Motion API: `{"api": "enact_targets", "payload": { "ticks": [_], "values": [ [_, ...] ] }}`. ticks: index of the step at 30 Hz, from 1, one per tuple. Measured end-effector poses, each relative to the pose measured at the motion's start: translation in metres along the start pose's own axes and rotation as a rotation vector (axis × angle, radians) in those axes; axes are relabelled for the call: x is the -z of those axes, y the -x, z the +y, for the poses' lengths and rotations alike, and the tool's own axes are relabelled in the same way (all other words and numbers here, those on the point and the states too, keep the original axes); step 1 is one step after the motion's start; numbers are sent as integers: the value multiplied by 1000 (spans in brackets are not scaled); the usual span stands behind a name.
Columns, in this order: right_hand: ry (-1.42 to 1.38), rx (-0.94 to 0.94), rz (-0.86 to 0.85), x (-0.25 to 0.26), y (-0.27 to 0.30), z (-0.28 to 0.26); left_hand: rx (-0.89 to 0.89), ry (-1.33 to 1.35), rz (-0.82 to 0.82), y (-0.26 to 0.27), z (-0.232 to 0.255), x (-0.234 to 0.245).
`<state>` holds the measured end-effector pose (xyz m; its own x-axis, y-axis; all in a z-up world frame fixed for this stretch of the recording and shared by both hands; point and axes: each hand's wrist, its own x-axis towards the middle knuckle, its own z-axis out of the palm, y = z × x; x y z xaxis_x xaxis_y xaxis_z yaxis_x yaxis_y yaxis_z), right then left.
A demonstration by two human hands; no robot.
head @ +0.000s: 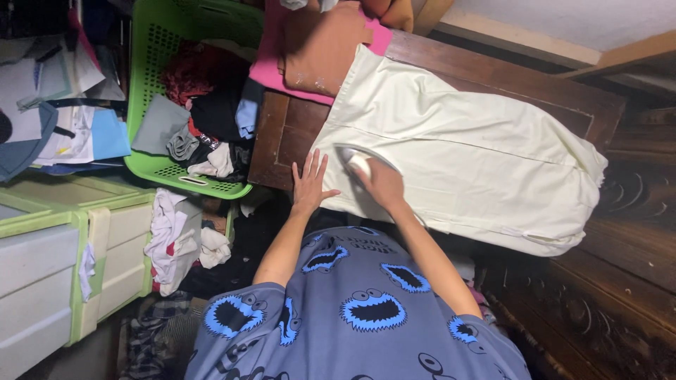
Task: The person is laying out and ironing a pair of white trousers on a wooden surface.
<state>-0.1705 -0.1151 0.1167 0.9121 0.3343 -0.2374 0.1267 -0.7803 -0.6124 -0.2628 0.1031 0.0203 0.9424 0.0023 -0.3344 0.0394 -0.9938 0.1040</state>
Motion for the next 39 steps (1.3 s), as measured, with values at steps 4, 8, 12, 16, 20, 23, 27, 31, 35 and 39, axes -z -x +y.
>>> {"api": "enact_targets", "payload": {
  "ticks": [4, 8, 12, 16, 20, 23, 27, 31, 35, 39],
  "values": [
    [53, 49, -91, 0, 0, 0, 9, 5, -28, 0, -2, 2],
    [7, -8, 2, 19, 18, 34, 8, -32, -39, -3, -4, 7],
    [47, -218, 153, 51, 50, 88, 3, -41, -6, 1, 0, 14],
    [34, -432, 281, 59, 71, 161, -18, -75, 91, -13, 12, -4],
    [-61, -575, 478, 60, 75, 182, -44, 107, 20, -23, 60, 22],
    [-37, -590, 491, 52, 72, 176, -255, 106, -4, -29, 114, 34],
    [49, -487, 396, 36, 66, 148, -357, 64, -91, -30, 161, 17],
    [54, -368, 398, 45, 66, 133, -336, 9, -31, -33, 155, -4],
    [32, -390, 341, 64, 75, 146, -333, -80, -71, -31, 154, -5],
    [24, -495, 408, 87, 87, 201, -306, -142, -130, -37, 158, -5]
  ]
}}
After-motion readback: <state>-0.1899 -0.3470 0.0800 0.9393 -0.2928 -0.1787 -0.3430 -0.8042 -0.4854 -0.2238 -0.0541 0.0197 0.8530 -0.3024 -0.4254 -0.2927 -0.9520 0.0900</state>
